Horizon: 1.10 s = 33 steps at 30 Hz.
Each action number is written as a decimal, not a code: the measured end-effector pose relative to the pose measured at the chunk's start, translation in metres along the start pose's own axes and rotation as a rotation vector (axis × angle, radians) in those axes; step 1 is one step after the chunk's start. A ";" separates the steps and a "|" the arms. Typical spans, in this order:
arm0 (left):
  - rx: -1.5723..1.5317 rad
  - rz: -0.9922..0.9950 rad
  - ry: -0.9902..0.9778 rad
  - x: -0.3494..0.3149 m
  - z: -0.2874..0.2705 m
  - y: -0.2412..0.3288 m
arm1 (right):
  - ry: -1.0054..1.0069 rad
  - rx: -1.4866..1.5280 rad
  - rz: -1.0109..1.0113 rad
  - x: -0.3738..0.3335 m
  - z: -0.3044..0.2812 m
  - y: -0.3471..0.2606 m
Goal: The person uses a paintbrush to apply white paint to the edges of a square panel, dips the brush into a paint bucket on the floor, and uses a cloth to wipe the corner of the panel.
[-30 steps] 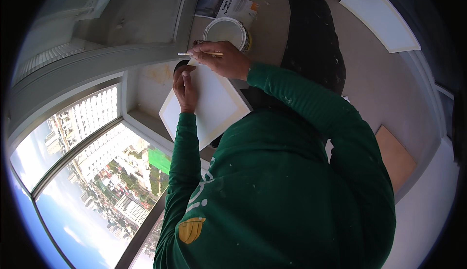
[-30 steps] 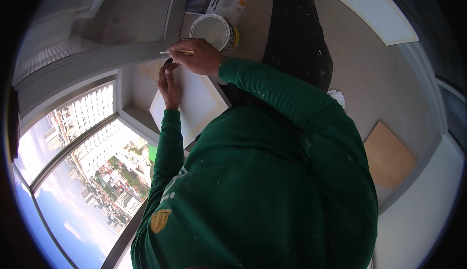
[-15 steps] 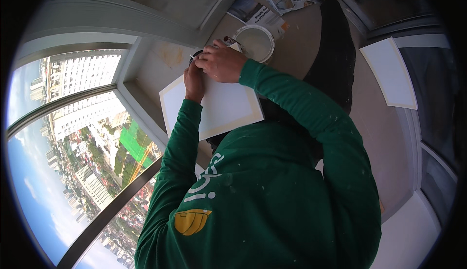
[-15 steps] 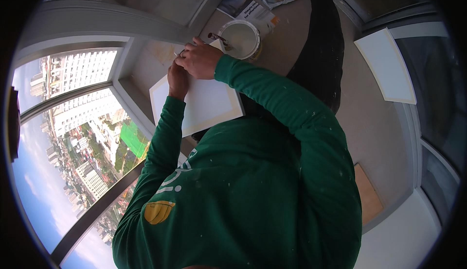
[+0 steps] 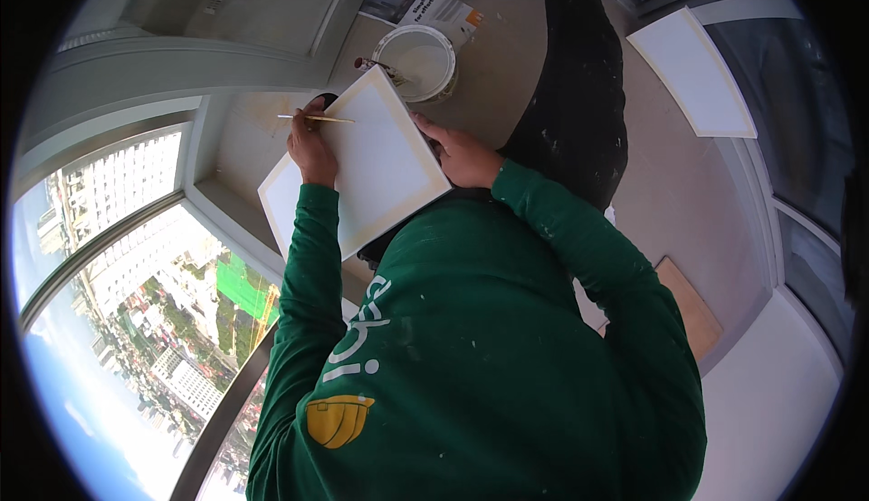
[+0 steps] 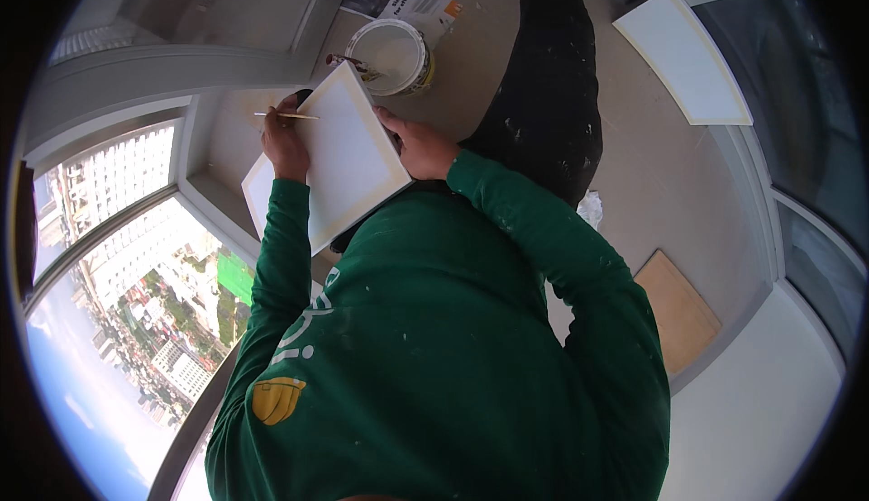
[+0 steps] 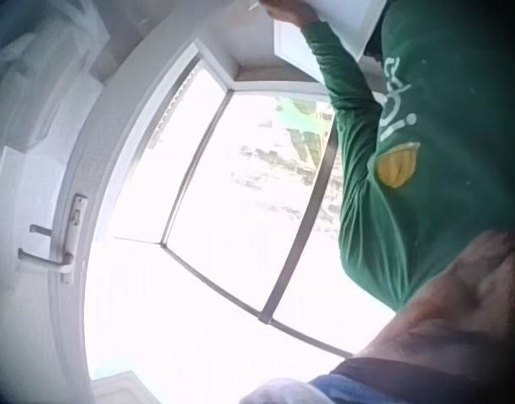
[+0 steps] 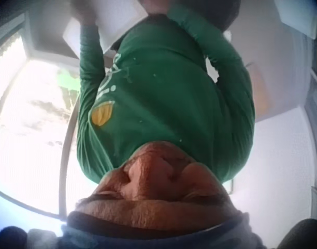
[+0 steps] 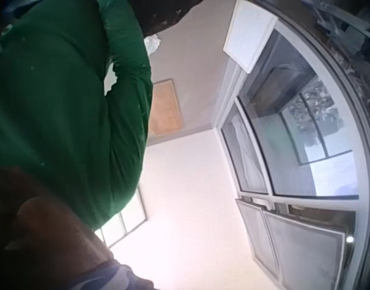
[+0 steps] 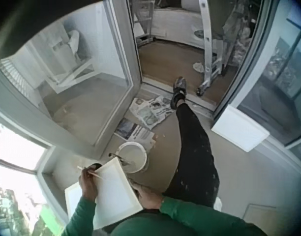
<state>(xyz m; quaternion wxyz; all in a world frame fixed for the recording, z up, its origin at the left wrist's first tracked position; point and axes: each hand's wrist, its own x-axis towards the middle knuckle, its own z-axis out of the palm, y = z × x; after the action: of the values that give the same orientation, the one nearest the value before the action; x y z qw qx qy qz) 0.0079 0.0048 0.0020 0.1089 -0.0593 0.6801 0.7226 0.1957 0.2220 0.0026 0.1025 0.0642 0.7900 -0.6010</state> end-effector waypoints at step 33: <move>0.491 0.080 0.134 -0.013 0.005 0.008 | -0.203 -0.134 -0.095 -0.053 -0.007 -0.021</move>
<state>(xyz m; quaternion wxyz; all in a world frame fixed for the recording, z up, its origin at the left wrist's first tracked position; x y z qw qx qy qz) 0.0191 0.0086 0.0127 0.0460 -0.0518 0.8427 0.5339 0.2414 0.2246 0.0364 0.1575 -0.0415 0.8160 -0.5547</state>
